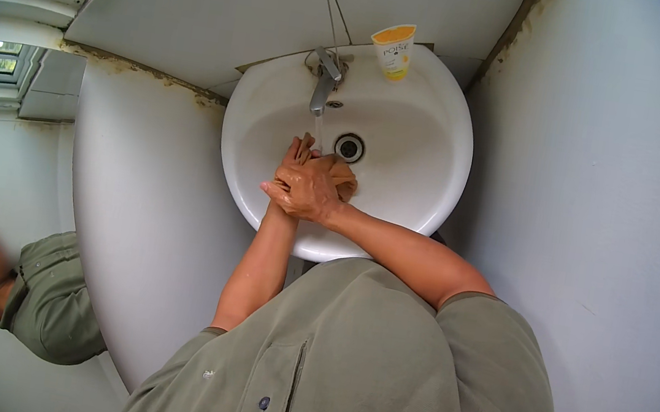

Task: The person washes and wrings a cloth under running water in a sink, turns off the faucet, and steps back while holding the cloth.

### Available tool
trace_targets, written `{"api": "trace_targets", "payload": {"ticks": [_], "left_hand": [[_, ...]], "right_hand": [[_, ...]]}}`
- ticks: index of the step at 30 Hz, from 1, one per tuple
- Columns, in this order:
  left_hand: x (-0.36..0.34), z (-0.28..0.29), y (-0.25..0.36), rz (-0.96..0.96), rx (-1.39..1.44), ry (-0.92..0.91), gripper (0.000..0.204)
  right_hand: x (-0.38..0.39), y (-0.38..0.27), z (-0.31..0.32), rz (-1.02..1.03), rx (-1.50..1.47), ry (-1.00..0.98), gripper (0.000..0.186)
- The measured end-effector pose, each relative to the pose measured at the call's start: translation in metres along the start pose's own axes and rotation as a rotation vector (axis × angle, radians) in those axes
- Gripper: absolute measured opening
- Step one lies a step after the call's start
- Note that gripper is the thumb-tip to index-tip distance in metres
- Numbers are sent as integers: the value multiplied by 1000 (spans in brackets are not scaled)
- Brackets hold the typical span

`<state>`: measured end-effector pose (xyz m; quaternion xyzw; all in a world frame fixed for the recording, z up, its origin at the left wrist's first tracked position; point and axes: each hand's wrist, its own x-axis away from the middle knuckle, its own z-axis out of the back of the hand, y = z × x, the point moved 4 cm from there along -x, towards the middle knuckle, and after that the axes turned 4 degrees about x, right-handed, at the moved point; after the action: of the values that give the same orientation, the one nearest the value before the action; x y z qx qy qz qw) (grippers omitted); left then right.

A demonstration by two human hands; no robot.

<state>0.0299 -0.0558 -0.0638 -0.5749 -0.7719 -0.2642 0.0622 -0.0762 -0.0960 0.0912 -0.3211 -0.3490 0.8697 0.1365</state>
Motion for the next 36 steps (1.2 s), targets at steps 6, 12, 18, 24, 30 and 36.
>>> {"api": "trace_targets", "payload": {"ticks": [6,12,18,24,30,36], "left_hand": [[14,-77,-45,185,-231,321,35],[43,-97,6,-8,-606,214,33],[64,-118,58,-104,-1325,-47,46],[75,-90,96,-319,-1423,291,34],[45,-70,35,-268,-244,38,32],[10,-67,-35,167,113,-15,51]], "right_hand": [[6,121,17,-543,136,40,36],[21,107,37,-397,-385,-182,62],[22,109,64,-446,-278,-726,61],[6,103,113,-296,-183,-190,38],[18,101,79,-251,-502,183,29],[18,-4,16,-120,-388,-166,23]]}}
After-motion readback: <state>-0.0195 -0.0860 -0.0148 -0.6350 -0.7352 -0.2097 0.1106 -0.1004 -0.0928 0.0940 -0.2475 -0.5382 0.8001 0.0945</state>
